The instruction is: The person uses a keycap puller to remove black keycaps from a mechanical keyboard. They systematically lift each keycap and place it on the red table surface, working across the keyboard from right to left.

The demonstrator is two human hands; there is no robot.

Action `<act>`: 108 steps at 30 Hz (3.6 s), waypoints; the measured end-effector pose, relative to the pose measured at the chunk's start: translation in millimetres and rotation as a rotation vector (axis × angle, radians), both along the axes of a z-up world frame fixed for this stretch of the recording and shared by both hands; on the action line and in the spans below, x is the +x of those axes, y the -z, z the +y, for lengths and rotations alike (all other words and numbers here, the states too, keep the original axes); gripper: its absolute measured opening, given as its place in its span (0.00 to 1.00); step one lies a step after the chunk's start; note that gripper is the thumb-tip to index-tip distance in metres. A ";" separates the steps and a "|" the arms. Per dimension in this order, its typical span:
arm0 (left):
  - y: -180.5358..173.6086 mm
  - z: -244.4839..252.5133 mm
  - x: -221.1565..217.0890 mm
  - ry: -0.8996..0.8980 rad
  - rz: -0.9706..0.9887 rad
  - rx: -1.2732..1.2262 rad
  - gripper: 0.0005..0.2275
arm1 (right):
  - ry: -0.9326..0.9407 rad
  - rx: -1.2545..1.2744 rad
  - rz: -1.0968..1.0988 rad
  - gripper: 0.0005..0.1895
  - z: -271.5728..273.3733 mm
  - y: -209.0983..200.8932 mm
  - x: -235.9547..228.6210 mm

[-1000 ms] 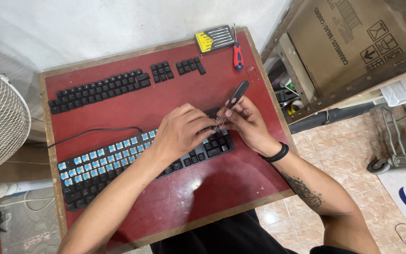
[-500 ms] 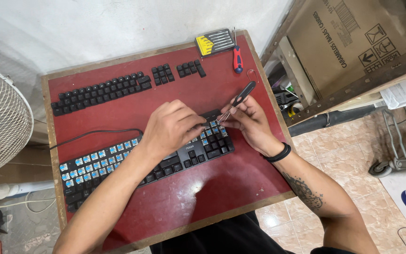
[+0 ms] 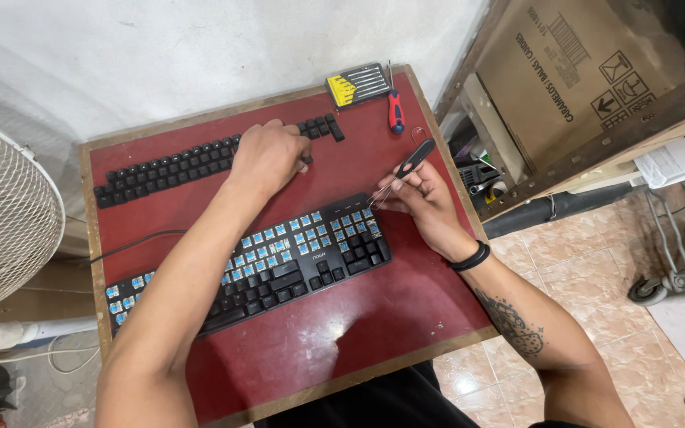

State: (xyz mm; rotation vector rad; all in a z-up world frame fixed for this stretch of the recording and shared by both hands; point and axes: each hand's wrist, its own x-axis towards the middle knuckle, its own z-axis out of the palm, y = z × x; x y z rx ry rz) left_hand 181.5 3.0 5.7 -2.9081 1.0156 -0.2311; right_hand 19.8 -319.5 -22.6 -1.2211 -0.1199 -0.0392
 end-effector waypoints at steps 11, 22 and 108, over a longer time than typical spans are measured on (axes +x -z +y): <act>-7.9 11.1 -25.4 0.037 -0.017 -0.046 0.09 | -0.028 -0.037 -0.003 0.14 -2.9 0.1 1.7; 39.6 4.1 5.2 -0.006 -0.174 -0.133 0.09 | -0.010 -0.038 -0.017 0.15 -5.6 4.8 2.8; -31.3 -30.1 -184.4 0.142 0.078 -0.835 0.10 | -0.142 0.181 -0.025 0.12 25.2 7.0 -31.8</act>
